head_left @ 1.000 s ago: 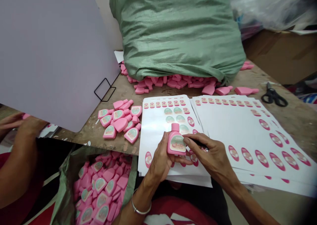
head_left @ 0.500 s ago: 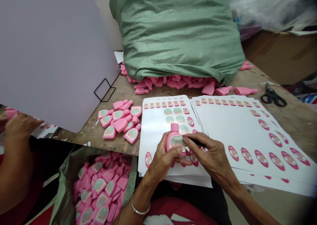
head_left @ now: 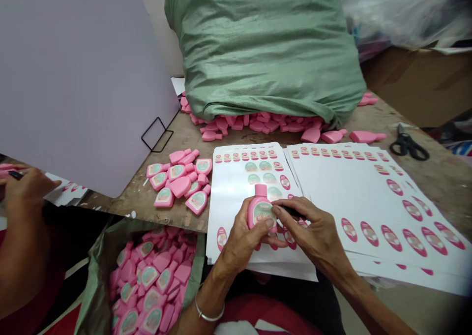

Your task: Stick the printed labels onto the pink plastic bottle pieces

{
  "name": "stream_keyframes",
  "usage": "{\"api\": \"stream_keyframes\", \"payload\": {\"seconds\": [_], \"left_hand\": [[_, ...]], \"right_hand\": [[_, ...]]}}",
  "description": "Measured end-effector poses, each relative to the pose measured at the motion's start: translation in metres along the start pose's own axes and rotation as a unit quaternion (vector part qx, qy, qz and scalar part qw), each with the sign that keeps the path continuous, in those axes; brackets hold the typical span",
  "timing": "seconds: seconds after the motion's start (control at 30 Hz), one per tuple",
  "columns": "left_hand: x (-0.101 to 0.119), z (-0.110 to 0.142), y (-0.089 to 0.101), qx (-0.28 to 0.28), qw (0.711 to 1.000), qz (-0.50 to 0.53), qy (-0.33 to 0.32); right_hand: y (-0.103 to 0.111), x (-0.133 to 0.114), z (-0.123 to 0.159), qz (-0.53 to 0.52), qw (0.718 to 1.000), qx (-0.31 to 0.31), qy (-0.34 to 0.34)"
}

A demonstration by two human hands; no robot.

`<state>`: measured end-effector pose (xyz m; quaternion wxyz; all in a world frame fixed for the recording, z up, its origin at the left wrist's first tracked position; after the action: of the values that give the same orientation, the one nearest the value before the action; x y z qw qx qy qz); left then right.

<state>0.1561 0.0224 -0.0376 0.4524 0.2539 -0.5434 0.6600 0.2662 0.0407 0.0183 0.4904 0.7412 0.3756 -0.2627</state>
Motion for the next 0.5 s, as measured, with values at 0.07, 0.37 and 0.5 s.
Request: {"api": "stream_keyframes", "payload": {"seconds": [0.07, 0.37, 0.5], "left_hand": [[0.001, 0.001, 0.0, 0.0, 1.0, 0.005, 0.002], [-0.001, 0.005, -0.013, -0.052, 0.998, -0.009, 0.038], [-0.001, 0.012, -0.009, -0.08, 0.994, -0.056, 0.05]], "right_hand": [[0.008, -0.001, -0.003, 0.069, 0.997, 0.019, 0.028], [-0.021, 0.017, -0.013, -0.092, 0.98, -0.1, -0.145], [-0.035, 0.039, -0.038, -0.118, 0.972, -0.12, -0.166]]}}
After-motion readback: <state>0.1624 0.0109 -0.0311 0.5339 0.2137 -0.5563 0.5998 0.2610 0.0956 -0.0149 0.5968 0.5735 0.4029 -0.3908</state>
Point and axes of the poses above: each hand's wrist, its own z-axis away from the middle knuckle, its own y-axis out of the back of the hand, x = y × z, the point moved 10 cm from there along -z, towards the middle knuckle, and after that the axes turned 8 degrees about x, right-handed, at the moved point
